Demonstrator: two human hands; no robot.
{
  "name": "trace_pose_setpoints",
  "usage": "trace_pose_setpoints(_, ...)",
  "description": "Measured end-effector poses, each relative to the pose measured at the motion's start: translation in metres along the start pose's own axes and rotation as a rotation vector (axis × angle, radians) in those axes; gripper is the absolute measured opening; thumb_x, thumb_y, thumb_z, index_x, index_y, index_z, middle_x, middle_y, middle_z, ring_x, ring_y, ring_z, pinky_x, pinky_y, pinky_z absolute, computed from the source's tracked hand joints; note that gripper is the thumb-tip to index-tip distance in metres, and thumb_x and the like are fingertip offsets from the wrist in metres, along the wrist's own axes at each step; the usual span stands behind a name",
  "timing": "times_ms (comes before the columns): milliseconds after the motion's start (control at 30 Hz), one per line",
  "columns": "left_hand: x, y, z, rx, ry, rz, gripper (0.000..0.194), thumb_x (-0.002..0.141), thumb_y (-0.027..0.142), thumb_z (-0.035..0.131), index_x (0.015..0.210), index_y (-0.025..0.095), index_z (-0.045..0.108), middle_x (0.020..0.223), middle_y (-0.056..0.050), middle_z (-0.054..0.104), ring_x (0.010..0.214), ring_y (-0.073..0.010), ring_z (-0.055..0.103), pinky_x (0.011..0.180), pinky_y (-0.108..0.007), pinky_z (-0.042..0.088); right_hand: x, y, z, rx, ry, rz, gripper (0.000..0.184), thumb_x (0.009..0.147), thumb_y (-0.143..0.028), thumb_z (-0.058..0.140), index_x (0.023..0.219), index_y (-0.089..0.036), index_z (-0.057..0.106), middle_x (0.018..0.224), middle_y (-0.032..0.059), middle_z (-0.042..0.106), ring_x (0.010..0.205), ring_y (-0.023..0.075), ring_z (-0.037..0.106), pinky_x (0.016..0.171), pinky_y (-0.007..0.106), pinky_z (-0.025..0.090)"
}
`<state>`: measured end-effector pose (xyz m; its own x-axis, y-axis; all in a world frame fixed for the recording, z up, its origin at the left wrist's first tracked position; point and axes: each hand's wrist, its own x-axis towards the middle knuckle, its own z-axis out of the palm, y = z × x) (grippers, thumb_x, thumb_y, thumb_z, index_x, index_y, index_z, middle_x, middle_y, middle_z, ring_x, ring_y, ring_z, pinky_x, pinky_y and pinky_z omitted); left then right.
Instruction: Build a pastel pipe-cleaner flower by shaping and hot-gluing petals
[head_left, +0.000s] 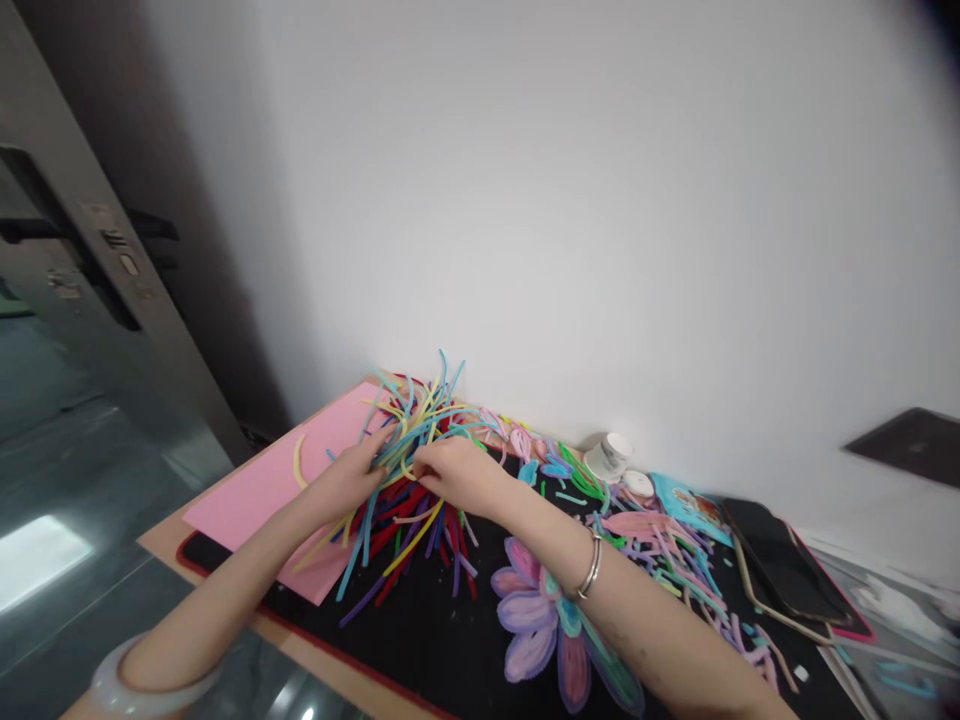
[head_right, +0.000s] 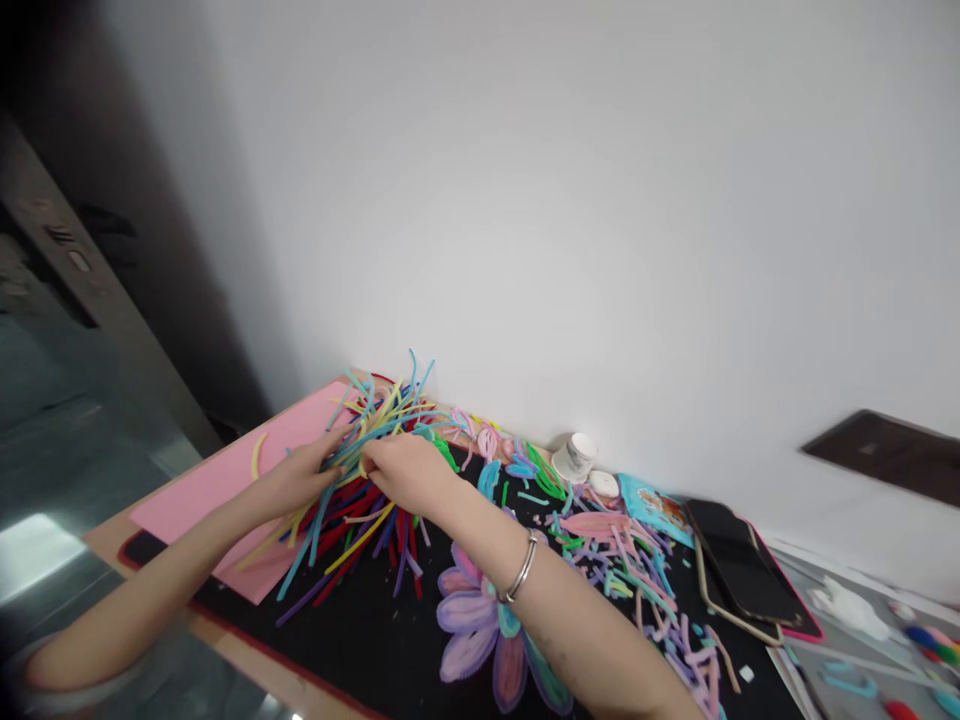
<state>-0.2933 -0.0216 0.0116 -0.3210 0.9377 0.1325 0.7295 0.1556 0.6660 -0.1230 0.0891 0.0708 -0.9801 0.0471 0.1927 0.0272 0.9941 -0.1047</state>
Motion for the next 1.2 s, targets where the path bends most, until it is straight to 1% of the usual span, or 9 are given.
trace_pose_setpoints(100, -0.001, -0.003, -0.001, 0.009, 0.003, -0.014, 0.065, 0.075, 0.02, 0.042, 0.139, 0.015, 0.039, 0.143, -0.008, 0.05, 0.134, -0.0262, 0.043, 0.112, -0.039, 0.033, 0.005, 0.002, 0.008, -0.026, -0.085, -0.073, 0.009, 0.083, -0.011, 0.06, 0.083, -0.018, 0.064, 0.08, 0.0, 0.069, 0.076, 0.0122, 0.062, 0.068, 0.021, 0.041)
trace_pose_setpoints(267, -0.004, -0.001, -0.003, 0.003, -0.002, -0.023, 0.065, 0.074, 0.019, 0.041, 0.138, 0.014, 0.04, 0.143, -0.006, 0.05, 0.136, -0.0253, 0.04, 0.113, -0.036, 0.03, 0.009, -0.002, 0.017, -0.177, -0.101, -0.056, 0.016, 0.085, -0.007, 0.053, 0.078, -0.012, 0.067, 0.085, 0.0126, 0.068, 0.091, 0.0254, 0.06, 0.074, 0.034, 0.043)
trace_pose_setpoints(333, -0.004, 0.0, -0.003, -0.007, -0.01, -0.024, 0.065, 0.074, 0.02, 0.042, 0.139, 0.016, 0.039, 0.145, -0.006, 0.048, 0.136, -0.0247, 0.041, 0.114, -0.036, 0.03, 0.009, -0.004, 0.019, -0.221, -0.108, -0.048, 0.017, 0.083, -0.005, 0.052, 0.078, -0.01, 0.068, 0.085, 0.0142, 0.068, 0.093, 0.0273, 0.059, 0.074, 0.037, 0.043)
trace_pose_setpoints(533, -0.005, 0.007, -0.001, -0.056, -0.056, -0.008, 0.068, 0.076, 0.029, 0.047, 0.141, 0.014, 0.035, 0.147, -0.01, 0.045, 0.136, -0.0264, 0.04, 0.114, -0.039, 0.03, 0.011, -0.007, 0.029, -0.22, -0.181, -0.164, 0.014, 0.088, -0.021, 0.055, 0.088, -0.014, 0.067, 0.094, 0.0103, 0.068, 0.092, 0.0238, 0.061, 0.069, 0.032, 0.047)
trace_pose_setpoints(733, -0.012, 0.014, -0.002, -0.116, -0.096, 0.017, 0.08, 0.064, 0.02, 0.055, 0.142, 0.016, 0.035, 0.149, -0.01, 0.042, 0.138, -0.0296, 0.036, 0.115, -0.041, 0.03, 0.011, -0.003, 0.022, -0.183, -0.186, -0.108, 0.019, 0.093, -0.027, 0.05, 0.098, -0.015, 0.064, 0.089, 0.0096, 0.07, 0.084, 0.0222, 0.066, 0.069, 0.031, 0.047)
trace_pose_setpoints(867, -0.013, 0.01, -0.003, -0.168, -0.081, 0.019, 0.073, 0.068, 0.019, 0.052, 0.139, 0.017, 0.038, 0.149, -0.009, 0.042, 0.137, -0.0284, 0.038, 0.114, -0.044, 0.029, 0.009, 0.005, 0.009, -0.142, -0.201, -0.07, 0.021, 0.094, -0.028, 0.05, 0.094, -0.015, 0.066, 0.092, 0.0104, 0.07, 0.086, 0.0205, 0.066, 0.07, 0.028, 0.047)
trace_pose_setpoints(1000, -0.011, 0.002, -0.002, -0.196, -0.066, 0.018, 0.072, 0.07, 0.021, 0.053, 0.14, 0.016, 0.037, 0.15, -0.012, 0.04, 0.137, -0.0272, 0.038, 0.114, -0.043, 0.03, 0.008, 0.008, 0.009, -0.088, -0.222, -0.059, 0.022, 0.09, -0.031, 0.055, 0.089, -0.012, 0.067, 0.094, 0.014, 0.069, 0.088, 0.022, 0.065, 0.071, 0.028, 0.048)
trace_pose_setpoints(1100, -0.01, -0.002, -0.001, -0.201, -0.055, 0.004, 0.075, 0.068, 0.019, 0.051, 0.141, 0.015, 0.034, 0.149, -0.013, 0.041, 0.137, -0.0268, 0.038, 0.114, -0.045, 0.03, 0.008, 0.006, 0.016, -0.032, -0.216, -0.048, 0.02, 0.09, -0.026, 0.055, 0.092, -0.011, 0.067, 0.093, 0.0143, 0.07, 0.087, 0.0228, 0.066, 0.071, 0.029, 0.048)
trace_pose_setpoints(1200, -0.01, -0.003, -0.001, -0.191, -0.05, -0.012, 0.077, 0.067, 0.018, 0.049, 0.142, 0.012, 0.033, 0.149, -0.014, 0.04, 0.137, -0.0256, 0.038, 0.114, -0.043, 0.03, 0.008, 0.005, 0.02, 0.038, -0.207, -0.029, 0.018, 0.086, -0.011, 0.052, 0.097, -0.01, 0.066, 0.093, 0.0131, 0.071, 0.086, 0.0211, 0.066, 0.071, 0.028, 0.047)
